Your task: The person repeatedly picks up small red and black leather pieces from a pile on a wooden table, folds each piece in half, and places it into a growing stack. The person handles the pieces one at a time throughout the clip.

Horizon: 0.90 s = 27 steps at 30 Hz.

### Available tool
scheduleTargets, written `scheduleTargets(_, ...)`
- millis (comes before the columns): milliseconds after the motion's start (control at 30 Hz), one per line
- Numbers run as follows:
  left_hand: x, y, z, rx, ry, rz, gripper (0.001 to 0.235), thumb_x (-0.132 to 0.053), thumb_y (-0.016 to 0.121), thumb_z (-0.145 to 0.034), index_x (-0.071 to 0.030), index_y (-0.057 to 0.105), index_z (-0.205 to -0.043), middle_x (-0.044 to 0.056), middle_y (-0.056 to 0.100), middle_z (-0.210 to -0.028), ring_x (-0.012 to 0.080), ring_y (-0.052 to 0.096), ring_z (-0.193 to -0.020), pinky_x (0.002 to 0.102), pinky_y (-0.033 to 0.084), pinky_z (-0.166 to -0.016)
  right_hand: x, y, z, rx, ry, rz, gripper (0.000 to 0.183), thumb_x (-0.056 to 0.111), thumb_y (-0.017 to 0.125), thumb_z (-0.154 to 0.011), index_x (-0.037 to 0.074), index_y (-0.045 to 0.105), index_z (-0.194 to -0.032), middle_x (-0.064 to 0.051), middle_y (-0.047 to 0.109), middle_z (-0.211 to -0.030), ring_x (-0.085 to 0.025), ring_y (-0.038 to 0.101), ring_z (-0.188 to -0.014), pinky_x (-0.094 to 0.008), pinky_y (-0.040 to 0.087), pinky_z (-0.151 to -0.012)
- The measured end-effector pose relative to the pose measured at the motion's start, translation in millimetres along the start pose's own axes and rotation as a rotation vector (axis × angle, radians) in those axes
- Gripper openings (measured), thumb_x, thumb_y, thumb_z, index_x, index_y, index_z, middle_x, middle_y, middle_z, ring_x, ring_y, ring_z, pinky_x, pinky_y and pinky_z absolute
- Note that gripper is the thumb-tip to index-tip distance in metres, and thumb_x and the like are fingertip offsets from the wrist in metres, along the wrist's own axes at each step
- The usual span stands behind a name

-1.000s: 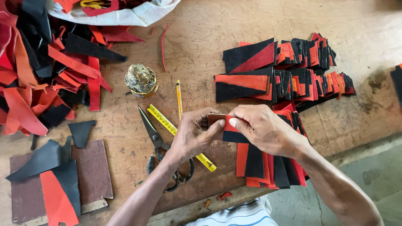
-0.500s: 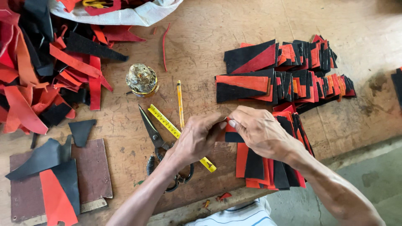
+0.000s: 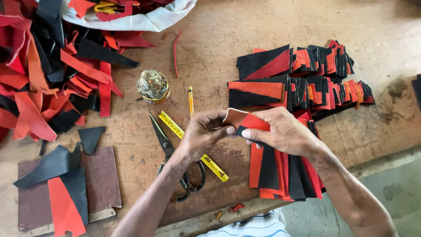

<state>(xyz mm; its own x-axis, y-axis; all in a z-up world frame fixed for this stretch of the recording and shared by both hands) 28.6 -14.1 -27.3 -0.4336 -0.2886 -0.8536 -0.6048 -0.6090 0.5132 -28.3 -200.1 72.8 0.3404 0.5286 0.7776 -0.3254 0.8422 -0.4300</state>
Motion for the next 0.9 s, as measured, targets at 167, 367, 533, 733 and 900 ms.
scheduleTargets(167,3,2,-2,-0.070,-0.069,-0.070,0.030,0.004,0.071,-0.091,0.003,0.070,-0.121,0.010,0.077,-0.107,0.0157,0.075,-0.094,0.033,0.067,-0.083,-7,6,-3,-0.039,0.087,-0.039,0.027,0.026,0.070,-0.090,0.006,0.076,-0.108,0.000,0.074,-0.071,-0.007,0.064,-0.060,-0.027,0.054,-0.056)
scheduleTargets(367,-7,14,6,-0.180,-0.090,-0.389,0.024,0.001,0.071,-0.091,-0.002,0.077,-0.114,0.008,0.079,-0.091,0.0149,0.069,-0.073,0.031,0.059,-0.063,-3,18,-3,-0.137,-0.027,0.012,0.026,0.019,0.068,-0.093,0.009,0.075,-0.116,-0.004,0.069,-0.068,-0.008,0.058,-0.060,-0.028,0.051,-0.055)
scheduleTargets(533,-27,21,12,-0.157,0.143,-0.639,0.021,-0.012,0.072,-0.093,-0.003,0.077,-0.112,0.005,0.078,-0.088,0.0084,0.070,-0.075,0.027,0.059,-0.068,2,13,-1,-0.157,-0.068,0.148,0.029,0.021,0.069,-0.093,0.010,0.072,-0.120,-0.012,0.075,-0.078,-0.017,0.058,-0.063,-0.034,0.054,-0.064)
scheduleTargets(733,-18,17,6,-0.125,0.006,-0.292,0.028,-0.025,0.070,-0.099,-0.002,0.077,-0.114,0.001,0.077,-0.092,0.0059,0.069,-0.084,0.025,0.059,-0.076,6,9,6,-0.031,-0.112,0.220,0.040,0.030,0.067,-0.093,0.008,0.064,-0.126,-0.019,0.076,-0.093,-0.029,0.070,-0.075,-0.038,0.055,-0.071)
scheduleTargets(900,-10,12,5,-0.140,-0.078,-0.299,0.029,-0.029,0.070,-0.098,-0.003,0.077,-0.107,0.000,0.073,-0.083,0.0047,0.064,-0.075,0.023,0.057,-0.066,8,20,4,0.007,0.010,0.289,0.038,0.034,0.064,-0.093,0.004,0.063,-0.116,-0.021,0.074,-0.090,-0.038,0.071,-0.080,-0.043,0.053,-0.071)
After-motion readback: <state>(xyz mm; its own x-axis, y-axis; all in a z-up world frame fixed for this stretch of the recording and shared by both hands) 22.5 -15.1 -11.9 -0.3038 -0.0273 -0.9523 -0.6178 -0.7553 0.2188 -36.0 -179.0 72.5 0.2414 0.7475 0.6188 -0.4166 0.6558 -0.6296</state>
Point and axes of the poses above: each hand's wrist, its own z-axis away from the middle knuckle, its own y-axis out of the palm, x = y × z, the point moved 2 cm from there along -z, towards the middle knuckle
